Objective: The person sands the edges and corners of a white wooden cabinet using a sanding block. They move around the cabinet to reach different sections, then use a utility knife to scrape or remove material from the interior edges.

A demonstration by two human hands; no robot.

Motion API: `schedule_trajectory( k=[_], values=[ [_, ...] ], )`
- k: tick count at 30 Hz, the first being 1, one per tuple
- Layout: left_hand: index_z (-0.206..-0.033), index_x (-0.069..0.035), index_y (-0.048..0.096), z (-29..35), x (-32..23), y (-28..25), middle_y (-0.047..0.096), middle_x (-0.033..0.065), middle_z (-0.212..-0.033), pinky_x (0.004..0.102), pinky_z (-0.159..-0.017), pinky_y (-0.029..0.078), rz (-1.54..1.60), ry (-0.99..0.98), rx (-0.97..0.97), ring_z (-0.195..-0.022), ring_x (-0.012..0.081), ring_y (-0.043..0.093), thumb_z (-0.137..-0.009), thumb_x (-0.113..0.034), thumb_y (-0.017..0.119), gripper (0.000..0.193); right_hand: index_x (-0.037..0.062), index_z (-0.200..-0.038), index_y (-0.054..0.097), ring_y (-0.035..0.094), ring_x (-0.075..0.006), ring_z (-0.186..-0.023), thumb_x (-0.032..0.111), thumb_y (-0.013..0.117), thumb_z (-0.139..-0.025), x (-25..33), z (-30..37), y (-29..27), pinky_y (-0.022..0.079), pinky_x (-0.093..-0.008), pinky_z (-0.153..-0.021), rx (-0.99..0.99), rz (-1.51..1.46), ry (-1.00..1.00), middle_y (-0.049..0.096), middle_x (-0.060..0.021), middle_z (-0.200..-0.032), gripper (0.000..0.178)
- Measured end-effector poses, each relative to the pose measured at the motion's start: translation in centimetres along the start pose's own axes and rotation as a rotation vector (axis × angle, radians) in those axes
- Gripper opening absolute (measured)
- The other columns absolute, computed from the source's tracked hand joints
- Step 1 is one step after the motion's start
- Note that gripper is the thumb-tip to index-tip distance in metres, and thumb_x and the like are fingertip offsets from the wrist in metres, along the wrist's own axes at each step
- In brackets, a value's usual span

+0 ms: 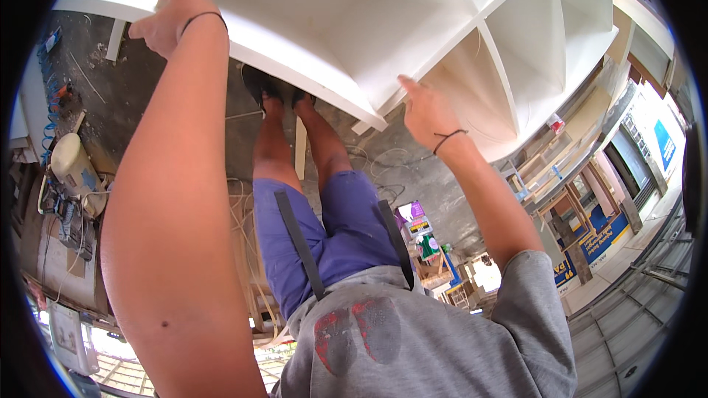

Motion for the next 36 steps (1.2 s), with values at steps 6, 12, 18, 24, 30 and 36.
schedule_trajectory(
  k=[6,12,18,24,30,36],
  values=[
    [-0.125,0.003,0.033,0.1,-0.3,0.0,0.059,0.0244,-0.114,0.0486,-0.079,0.056,0.031,-0.005,0.045,-0.096,0.0383,0.066,-0.09,-0.036,0.045,0.053,0.0042,-0.133,0.051,0.06,-0.0474,-0.102,0.007,0.046,-0.086,2.4,1.5,3.9,0.049,-0.0517,-0.087,0.167,-0.007,0.038,0.06,-0.0323,-0.11,0.047],
    [-0.123,0.004,0.033,-0.2,0.0,-0.3,0.058,0.0248,-0.116,0.0483,-0.081,0.055,0.066,-0.02,0.09,-0.1,0.0387,0.064,-0.091,-0.035,0.047,0.053,0.0024,-0.131,0.053,0.06,-0.0459,-0.105,0.007,0.048,-0.084,1.6,0.4,1.2,0.048,-0.05,-0.091,0.018,0.141,0.115,0.062,-0.0313,-0.108,0.047],
    [-0.127,0.004,0.029,-0.2,0.3,0.1,0.057,0.0259,-0.119,0.0486,-0.082,0.054,0.111,-0.022,0.17,-0.101,0.0382,0.064,-0.092,-0.034,0.045,0.054,0.0033,-0.132,0.053,0.061,-0.0433,-0.103,0.006,0.048,-0.083,2.2,0.1,1.6,0.05,-0.0481,-0.088,0.096,-0.014,0.167,0.064,-0.0299,-0.104,0.049],
    [-0.126,0.004,0.028,-0.9,1.0,0.5,0.057,0.0274,-0.12,0.0486,-0.081,0.055,0.157,0.029,0.133,-0.101,0.0394,0.064,-0.092,-0.036,0.044,0.055,0.0053,-0.127,0.057,0.063,-0.0434,-0.095,0.009,0.05,-0.084,2.8,1.1,4.1,0.051,-0.0467,-0.085,0.088,0.124,0.135,0.066,-0.029,-0.099,0.044],
    [-0.124,0.004,0.027,-1.0,0.8,0.5,0.056,0.0288,-0.118,0.0497,-0.081,0.055,0.166,0.024,0.192,-0.099,0.0407,0.064,-0.094,-0.035,0.042,0.051,0.0049,-0.127,0.058,0.062,-0.0436,-0.1,0.008,0.046,-0.085,3.5,0.7,2.0,0.05,-0.0459,-0.09,0.163,0.054,0.24,0.066,-0.0266,-0.104,0.043],
    [-0.128,0.002,0.027,-1.0,0.8,0.6,0.052,0.0239,-0.12,0.0507,-0.084,0.054,0.224,-0.009,0.218,-0.103,0.0404,0.061,-0.095,-0.029,0.045,0.049,0.0063,-0.132,0.055,0.061,-0.031,-0.097,0.012,0.047,-0.088,1.3,0.6,-0.2,0.048,-0.0384,-0.087,0.084,-0.367,0.264,0.064,-0.0208,-0.099,0.044]
  ],
)
Point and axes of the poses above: each hand's wrist, its own z-axis away from the middle knuckle, its own y-axis out of the palm, x = y × z, the point moved 5 cm from there along -z, towards the middle knuckle
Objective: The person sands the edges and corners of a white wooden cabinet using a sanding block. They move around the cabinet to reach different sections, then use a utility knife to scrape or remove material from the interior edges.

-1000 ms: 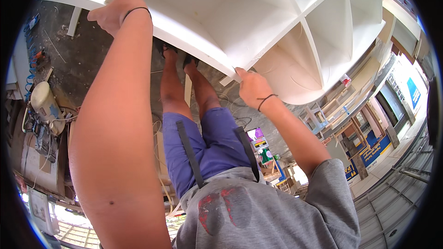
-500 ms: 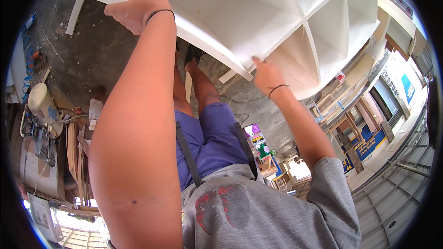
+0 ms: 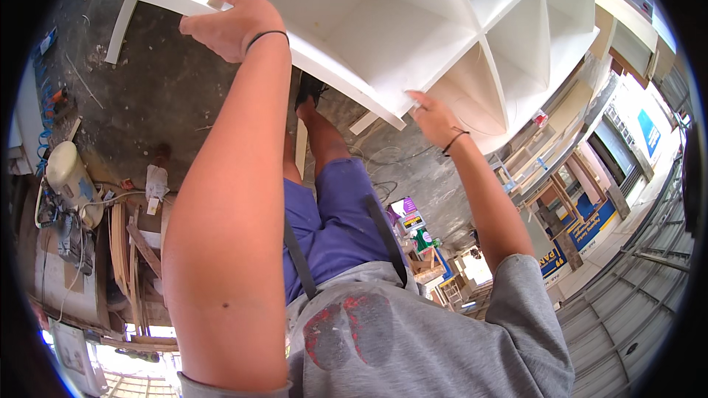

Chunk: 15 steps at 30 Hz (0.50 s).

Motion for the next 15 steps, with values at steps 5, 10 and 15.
schedule_trajectory(
  k=[5,10,15],
  values=[
    [-0.131,0.005,0.019,-1.5,1.4,0.5,0.042,0.0366,-0.128,0.0475,-0.09,0.048,0.201,0.315,0.052,-0.115,0.0418,0.053,-0.092,-0.025,0.051,0.06,0.0126,-0.134,0.057,0.051,-0.0124,-0.068,0.025,0.052,-0.096,-1.5,1.2,-3.2,0.045,-0.0267,-0.064,-0.212,-0.022,-0.033,0.055,-0.0044,-0.08,0.04],
    [-0.139,0.006,0.027,6.3,2.4,-2.2,0.043,0.0277,-0.131,0.0521,-0.109,0.025,-0.113,1.279,0.129,-0.137,0.0442,0.025,-0.088,-0.03,0.063,0.072,0.011,-0.133,0.058,0.04,-0.0045,-0.063,0.043,0.046,-0.101,-2.3,2.8,-4.0,0.033,-0.0191,-0.051,-0.14,-0.668,0.238,0.047,0.0017,-0.081,0.047],
    [-0.113,-0.004,0.064,17.9,9.5,5.7,0.062,0.0109,-0.114,0.0533,-0.104,0.03,-0.72,1.192,1.142,-0.115,0.0285,0.054,-0.088,-0.032,0.062,0.038,0.0057,-0.135,0.054,0.039,-0.0044,-0.063,0.041,0.041,-0.104,-3.9,2.2,-5.0,0.033,-0.0193,-0.051,-0.22,-0.799,0.158,0.048,0.0028,-0.082,0.049]
  ],
)
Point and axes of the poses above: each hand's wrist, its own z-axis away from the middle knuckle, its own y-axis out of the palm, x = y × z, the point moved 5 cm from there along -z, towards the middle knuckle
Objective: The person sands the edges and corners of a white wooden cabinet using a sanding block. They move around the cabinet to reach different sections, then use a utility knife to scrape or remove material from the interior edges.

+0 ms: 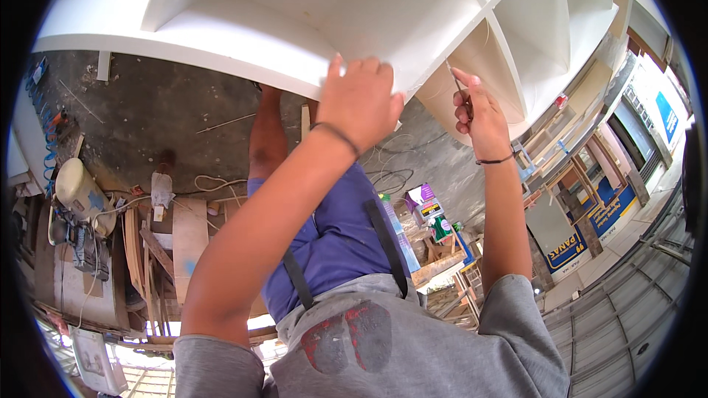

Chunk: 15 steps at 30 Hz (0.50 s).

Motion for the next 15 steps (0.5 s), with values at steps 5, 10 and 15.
schedule_trajectory(
  k=[5,10,15],
  values=[
    [-0.093,-0.008,0.072,-2.0,-1.3,6.8,0.067,0.01,-0.099,0.0491,-0.095,0.04,-0.334,-0.163,0.496,-0.104,0.0262,0.06,-0.087,-0.03,0.06,0.026,0.0064,-0.133,0.057,0.041,-0.004,-0.063,0.041,0.043,-0.103,-0.8,-0.2,-1.5,0.036,-0.0201,-0.052,-0.017,-0.06,-0.058,0.05,0.0025,-0.081,0.048],
    [-0.088,-0.006,0.072,-1.9,-1.1,6.9,0.067,0.0098,-0.094,0.0429,-0.085,0.045,-0.218,-0.142,0.364,-0.096,0.0261,0.062,-0.086,-0.023,0.06,0.021,0.0065,-0.134,0.056,0.043,-0.0046,-0.064,0.033,0.046,-0.103,-1.8,-1.5,-2.2,0.038,-0.0202,-0.053,0.02,-0.108,-0.07,0.052,0.0021,-0.082,0.042],
    [-0.084,-0.006,0.07,-1.6,-1.2,6.7,0.066,0.0095,-0.087,0.0377,-0.08,0.047,-0.175,-0.075,0.372,-0.091,0.0261,0.062,-0.086,-0.022,0.062,0.018,0.0057,-0.134,0.056,0.046,-0.0056,-0.066,0.022,0.049,-0.101,-1.1,-2.3,-2.4,0.041,-0.0209,-0.059,0.036,-0.09,-0.161,0.056,0.001,-0.087,0.038]
  ],
)
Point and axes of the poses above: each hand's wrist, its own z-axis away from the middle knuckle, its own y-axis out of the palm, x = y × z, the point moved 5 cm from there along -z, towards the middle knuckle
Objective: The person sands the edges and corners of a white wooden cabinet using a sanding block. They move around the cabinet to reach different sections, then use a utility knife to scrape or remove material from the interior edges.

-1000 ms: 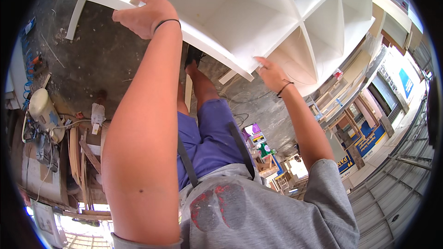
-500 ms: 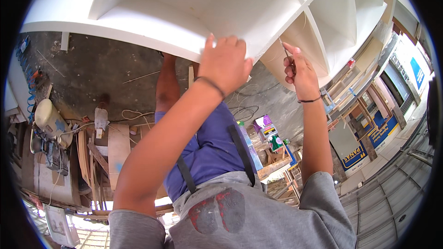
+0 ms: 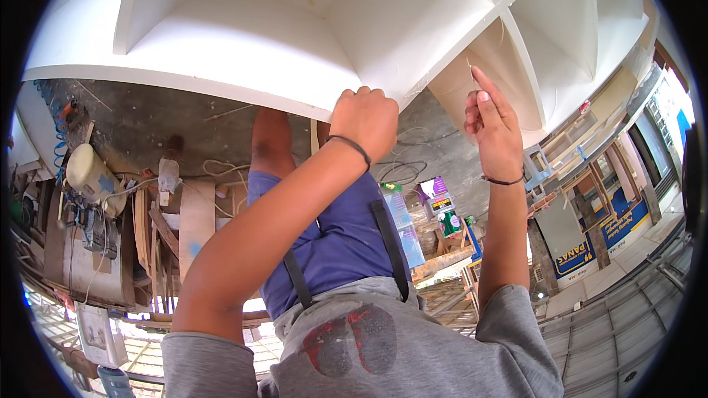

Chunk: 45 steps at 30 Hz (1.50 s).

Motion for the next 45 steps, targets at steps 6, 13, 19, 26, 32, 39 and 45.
schedule_trajectory(
  k=[6,13,19,26,32,39,45],
  values=[
    [-0.079,-0.007,0.06,5.3,-1.8,-0.1,0.059,0.0071,-0.078,0.0397,-0.081,0.045,0.241,0.397,-0.221,-0.085,0.0249,0.058,-0.086,-0.024,0.063,0.018,0.0037,-0.128,0.061,0.051,-0.0054,-0.071,0.008,0.057,-0.094,0.0,-1.2,0.1,0.044,-0.0209,-0.065,0.065,0.046,0.003,0.061,0.0,-0.089,0.034],
    [-0.074,-0.006,0.058,14.3,2.2,6.6,0.058,0.0076,-0.077,0.0393,-0.076,0.046,0.531,0.189,-0.039,-0.078,0.0277,0.057,-0.085,-0.023,0.065,0.022,-0.0001,-0.117,0.065,0.054,-0.0071,-0.071,0.007,0.066,-0.088,-0.1,0.7,4.3,0.046,-0.0223,-0.064,0.242,0.454,0.153,0.063,-0.0005,-0.08,0.03],
    [-0.094,-0.001,0.063,14.7,9.0,6.3,0.064,0.0117,-0.091,0.0379,-0.073,0.05,0.781,-0.263,-0.394,-0.079,0.0285,0.062,-0.087,-0.016,0.066,0.017,0.0005,-0.117,0.064,0.058,-0.0119,-0.065,0.006,0.066,-0.084,-0.9,0.6,6.3,0.049,-0.0277,-0.063,0.304,0.65,0.176,0.064,-0.0065,-0.074,0.033],
    [-0.124,-0.001,0.053,11.1,16.9,-3.5,0.056,0.0101,-0.123,0.0327,-0.092,0.045,1.443,-0.654,-1.252,-0.11,0.018,0.053,-0.099,-0.03,0.051,0.038,-0.0025,-0.114,0.066,0.052,-0.0065,-0.059,0.004,0.065,-0.085,-1.3,0.6,7.2,0.044,-0.0233,-0.055,0.337,0.75,0.083,0.059,-0.0019,-0.069,0.03],
    [-0.125,0.005,0.05,10.3,19.7,-12.0,0.056,0.0159,-0.122,0.0415,-0.099,0.044,1.438,-0.168,-1.69,-0.113,0.0261,0.054,-0.098,-0.027,0.044,0.042,-0.004,-0.11,0.067,0.064,-0.0193,-0.064,0.007,0.063,-0.079,-1.0,0.6,7.7,0.051,-0.0308,-0.065,0.305,0.813,0.139,0.068,-0.0148,-0.073,0.033],
    [-0.102,0.013,0.062,9.6,20.5,-13.0,0.067,0.0175,-0.095,0.0331,-0.067,0.057,1.011,-0.477,-1.739,-0.074,0.0221,0.065,-0.088,-0.014,0.066,0.031,-0.0043,-0.107,0.068,0.066,-0.0238,-0.065,0.007,0.062,-0.078,-0.9,0.7,8.2,0.052,-0.0328,-0.065,0.28,0.853,0.068,0.068,-0.0182,-0.075,0.031],
    [-0.103,0.013,0.063,9.5,19.1,-14.0,0.068,0.0144,-0.096,0.0321,-0.069,0.054,0.897,-0.511,-1.694,-0.077,0.0197,0.065,-0.088,-0.008,0.064,0.026,-0.0045,-0.106,0.069,0.066,-0.0243,-0.064,0.006,0.063,-0.077,-1.5,1.1,8.5,0.052,-0.0328,-0.064,0.277,0.857,0.031,0.068,-0.0189,-0.076,0.032]
  ],
)
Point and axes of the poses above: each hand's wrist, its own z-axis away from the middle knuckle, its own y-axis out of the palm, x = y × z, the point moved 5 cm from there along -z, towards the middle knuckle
